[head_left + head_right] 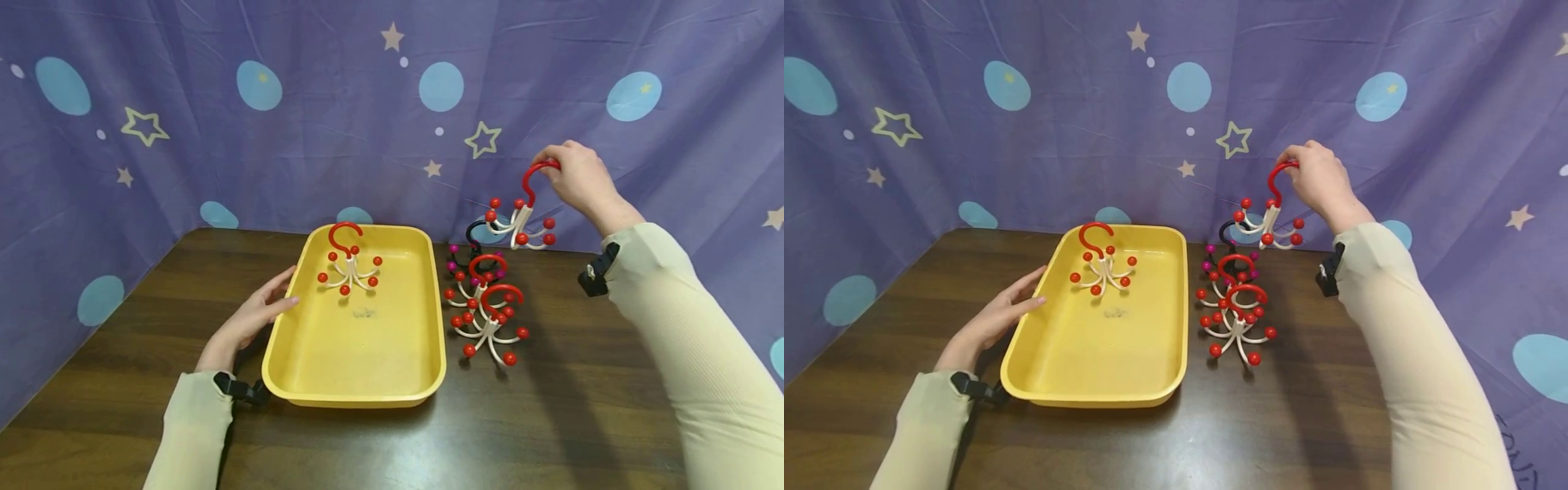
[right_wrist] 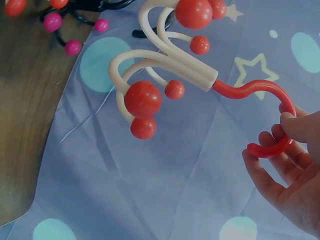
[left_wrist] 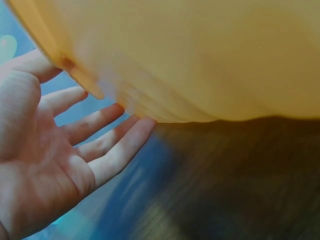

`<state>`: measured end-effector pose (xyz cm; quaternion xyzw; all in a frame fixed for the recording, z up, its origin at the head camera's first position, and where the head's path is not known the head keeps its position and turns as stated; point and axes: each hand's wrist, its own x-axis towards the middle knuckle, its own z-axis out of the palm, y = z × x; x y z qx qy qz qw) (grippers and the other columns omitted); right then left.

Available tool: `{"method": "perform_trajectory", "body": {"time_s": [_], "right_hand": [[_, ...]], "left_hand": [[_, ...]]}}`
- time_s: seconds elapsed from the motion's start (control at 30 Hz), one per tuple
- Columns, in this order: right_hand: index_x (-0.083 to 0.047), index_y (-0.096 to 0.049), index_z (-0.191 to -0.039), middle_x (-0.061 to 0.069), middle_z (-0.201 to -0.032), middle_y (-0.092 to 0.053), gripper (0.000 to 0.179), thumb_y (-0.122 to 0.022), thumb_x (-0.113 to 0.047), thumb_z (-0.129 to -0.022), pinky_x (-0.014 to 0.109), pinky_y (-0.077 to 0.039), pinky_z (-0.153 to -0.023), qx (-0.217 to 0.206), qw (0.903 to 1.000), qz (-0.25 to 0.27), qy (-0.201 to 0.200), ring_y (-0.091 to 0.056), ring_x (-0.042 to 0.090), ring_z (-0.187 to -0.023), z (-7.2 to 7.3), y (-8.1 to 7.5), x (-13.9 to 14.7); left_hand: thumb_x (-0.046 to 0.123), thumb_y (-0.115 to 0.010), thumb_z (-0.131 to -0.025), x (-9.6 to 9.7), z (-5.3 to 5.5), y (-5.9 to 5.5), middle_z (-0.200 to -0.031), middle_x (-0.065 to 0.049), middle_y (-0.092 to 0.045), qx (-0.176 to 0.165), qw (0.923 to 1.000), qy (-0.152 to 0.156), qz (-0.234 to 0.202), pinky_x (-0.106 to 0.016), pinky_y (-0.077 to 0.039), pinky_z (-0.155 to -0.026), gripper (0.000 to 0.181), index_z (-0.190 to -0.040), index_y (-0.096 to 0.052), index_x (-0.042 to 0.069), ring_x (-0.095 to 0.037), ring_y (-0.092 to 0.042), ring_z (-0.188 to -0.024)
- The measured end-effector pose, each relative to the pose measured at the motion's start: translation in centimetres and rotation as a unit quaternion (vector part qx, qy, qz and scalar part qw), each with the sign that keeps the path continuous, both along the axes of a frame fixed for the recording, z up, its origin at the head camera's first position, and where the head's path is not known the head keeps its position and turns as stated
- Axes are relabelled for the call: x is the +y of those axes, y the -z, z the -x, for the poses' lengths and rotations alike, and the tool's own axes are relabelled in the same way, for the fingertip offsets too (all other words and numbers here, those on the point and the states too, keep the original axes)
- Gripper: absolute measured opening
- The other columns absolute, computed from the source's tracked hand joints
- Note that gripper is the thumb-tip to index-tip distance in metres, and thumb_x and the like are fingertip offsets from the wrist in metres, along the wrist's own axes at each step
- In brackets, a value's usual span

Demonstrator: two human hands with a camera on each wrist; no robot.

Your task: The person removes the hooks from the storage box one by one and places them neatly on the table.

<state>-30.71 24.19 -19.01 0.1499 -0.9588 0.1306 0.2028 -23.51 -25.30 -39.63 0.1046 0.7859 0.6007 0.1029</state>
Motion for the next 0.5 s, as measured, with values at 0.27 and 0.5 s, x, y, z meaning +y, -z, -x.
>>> {"method": "perform_trajectory", "body": {"time_s": [0.27,0.5], "right_hand": [[-0.004,-0.064,-0.104,0.023,-0.098,-0.055,0.019,-0.052,-0.007,-0.090,0.051,-0.037,-0.075,-0.015,0.9998,-0.011,0.006,-0.049,0.040,-0.088,-0.1,1.2,1.5],[-0.006,-0.063,-0.106,0.022,-0.100,-0.054,0.020,-0.052,-0.008,-0.091,0.050,-0.038,-0.070,-0.047,0.9985,-0.019,0.021,-0.050,0.039,-0.086,-0.1,3.2,2.7]], "left_hand": [[0.023,-0.054,-0.092,-0.1,0.0,0.1,-0.139,-0.021,-0.032,0.000,1.0000,-0.001,-0.004,-0.030,-0.051,-0.076,0.069,-0.147,-0.014,0.022,-0.021,-0.053,-0.105],[0.023,-0.054,-0.092,-0.1,0.1,0.2,-0.139,-0.022,-0.032,-0.001,1.0000,0.000,-0.007,-0.029,-0.051,-0.077,0.069,-0.147,-0.014,0.022,-0.022,-0.053,-0.106]]}}
